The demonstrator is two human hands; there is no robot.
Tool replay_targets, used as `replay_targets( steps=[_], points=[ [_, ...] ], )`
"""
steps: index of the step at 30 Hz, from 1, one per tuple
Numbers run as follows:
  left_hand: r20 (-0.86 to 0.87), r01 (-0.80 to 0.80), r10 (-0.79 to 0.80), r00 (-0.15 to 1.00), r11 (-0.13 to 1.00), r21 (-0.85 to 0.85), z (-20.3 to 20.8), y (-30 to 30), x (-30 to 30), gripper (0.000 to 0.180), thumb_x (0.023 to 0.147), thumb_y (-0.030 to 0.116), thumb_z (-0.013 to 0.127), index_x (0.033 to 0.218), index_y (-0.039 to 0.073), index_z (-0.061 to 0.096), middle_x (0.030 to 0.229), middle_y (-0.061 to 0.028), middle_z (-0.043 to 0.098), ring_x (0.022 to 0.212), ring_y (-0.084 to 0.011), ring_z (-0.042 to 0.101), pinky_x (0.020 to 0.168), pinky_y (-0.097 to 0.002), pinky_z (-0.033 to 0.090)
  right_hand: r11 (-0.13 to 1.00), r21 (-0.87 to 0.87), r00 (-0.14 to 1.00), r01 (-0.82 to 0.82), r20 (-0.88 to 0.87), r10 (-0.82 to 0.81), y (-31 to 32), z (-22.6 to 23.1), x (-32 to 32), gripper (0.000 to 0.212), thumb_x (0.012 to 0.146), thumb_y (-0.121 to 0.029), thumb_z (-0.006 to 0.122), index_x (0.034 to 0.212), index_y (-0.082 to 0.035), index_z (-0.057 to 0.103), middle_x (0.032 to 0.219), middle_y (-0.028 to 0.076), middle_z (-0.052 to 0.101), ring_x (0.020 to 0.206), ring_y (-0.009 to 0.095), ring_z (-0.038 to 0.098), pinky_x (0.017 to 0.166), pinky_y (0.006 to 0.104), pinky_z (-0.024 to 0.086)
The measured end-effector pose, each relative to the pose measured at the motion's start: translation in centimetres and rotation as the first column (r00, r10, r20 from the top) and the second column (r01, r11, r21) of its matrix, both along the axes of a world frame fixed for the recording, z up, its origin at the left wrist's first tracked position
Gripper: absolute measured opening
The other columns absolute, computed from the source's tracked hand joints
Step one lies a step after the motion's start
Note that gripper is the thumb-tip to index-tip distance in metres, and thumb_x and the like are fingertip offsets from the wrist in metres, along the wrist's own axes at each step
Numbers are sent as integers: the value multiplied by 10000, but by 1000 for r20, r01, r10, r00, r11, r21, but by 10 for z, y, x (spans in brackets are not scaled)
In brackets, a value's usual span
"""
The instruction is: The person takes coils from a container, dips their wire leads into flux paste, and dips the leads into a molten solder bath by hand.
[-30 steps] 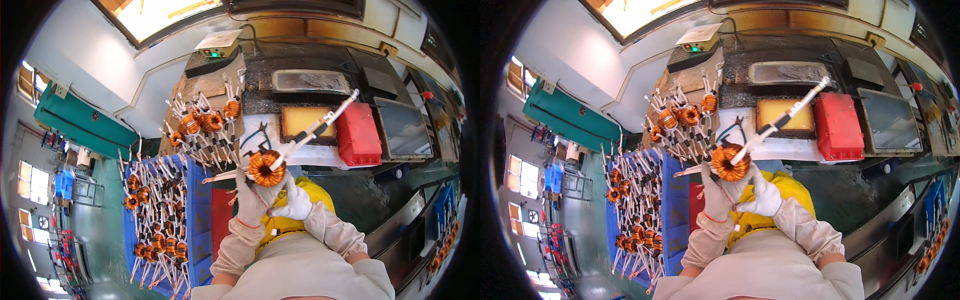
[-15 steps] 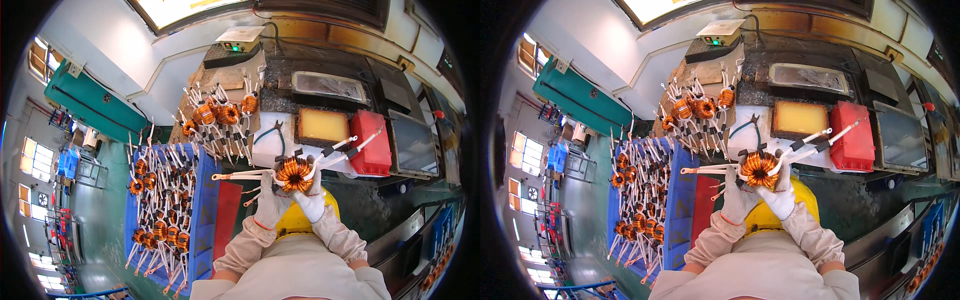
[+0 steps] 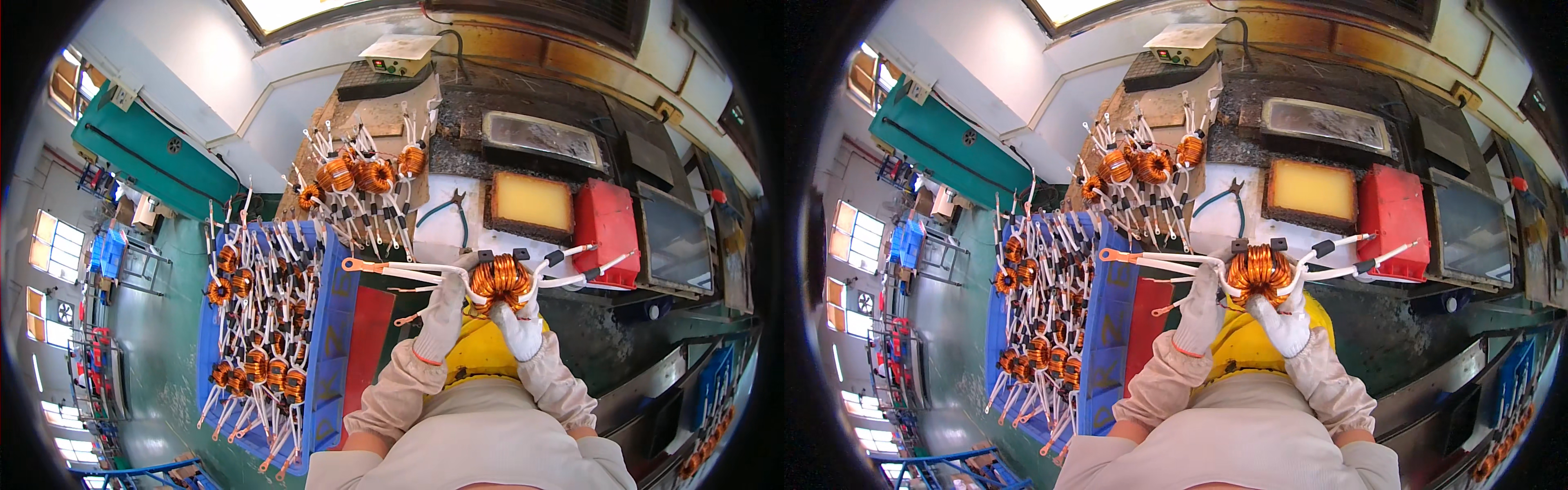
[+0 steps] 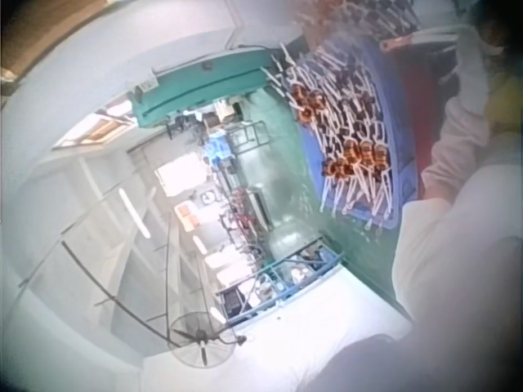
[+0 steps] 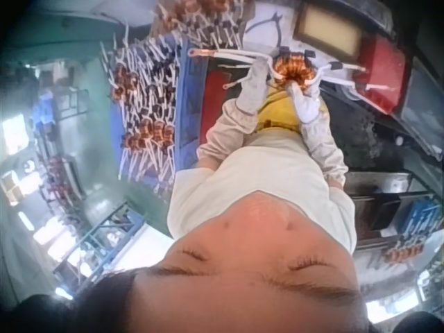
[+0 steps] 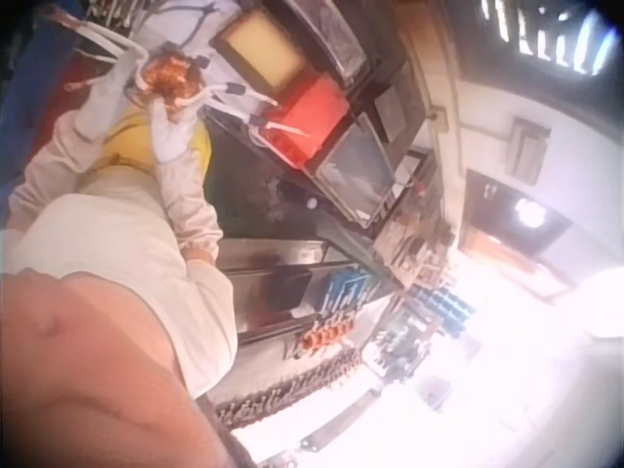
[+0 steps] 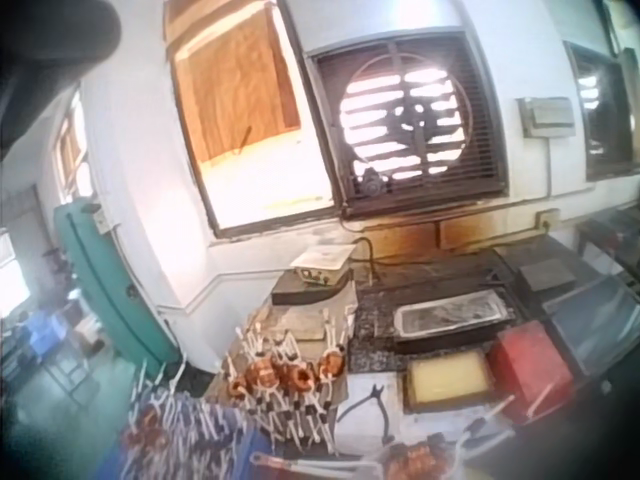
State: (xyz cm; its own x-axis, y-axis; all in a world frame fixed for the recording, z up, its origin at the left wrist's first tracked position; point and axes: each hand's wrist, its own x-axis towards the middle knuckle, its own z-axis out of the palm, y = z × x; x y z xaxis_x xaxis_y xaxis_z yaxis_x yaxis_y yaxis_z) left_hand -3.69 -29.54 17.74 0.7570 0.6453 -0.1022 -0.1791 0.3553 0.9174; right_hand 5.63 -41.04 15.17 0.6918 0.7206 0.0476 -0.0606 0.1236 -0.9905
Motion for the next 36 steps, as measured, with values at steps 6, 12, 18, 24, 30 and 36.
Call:
replay_targets(
  steps=[6,12,18,24,30,36],
  points=[
    [92,117,-128,988,987,113,-18,10,-6,566,979,317,484,1408,-9,311,1343,-121,445,1223,-201,450,1028,-317,364,968,248,893,30,-442,86,2,20,-1,339,934,-104,525,1258,-27,463,1078,143,619,773,224,645,623,342,553],
    [353,69,108,929,889,-454,4,16,-15,238,960,197,533,1172,96,498,916,-13,541,805,-83,511,766,-295,466,975,197,882,101,-471,4,-1,23,14,301,897,-80,565,1193,-70,513,911,52,601,666,127,535,553,264,432],
    [447,331,162,880,465,-821,-28,16,-6,274,941,255,565,1149,89,500,934,-45,557,821,-146,546,741,-310,511,975,137,863,173,-498,-83,-5,4,17,310,854,-62,612,1152,-118,550,778,-13,606,511,23,450,438,169,330],
    [319,148,81,944,760,-633,-1,26,-10,298,973,289,489,1164,61,507,1111,-111,594,922,-224,590,780,-351,526,981,-65,907,182,-376,-193,-21,0,30,354,813,-30,624,1151,-103,545,777,2,608,521,35,459,452,171,349],
    [250,67,115,961,785,-616,-11,26,-4,284,986,264,453,1148,43,530,1089,-133,614,930,-227,614,794,-357,538,980,-18,919,201,-344,-194,-18,5,30,427,805,-19,630,1205,-90,500,824,6,612,556,34,487,470,173,382],
    [375,289,126,918,436,-852,-49,24,0,251,984,233,461,1093,21,539,1024,-121,636,894,-228,640,806,-329,556,981,-23,938,195,-288,-193,-21,-2,35,462,806,-8,630,1234,-96,480,847,2,611,586,37,508,496,171,401]
  ],
)
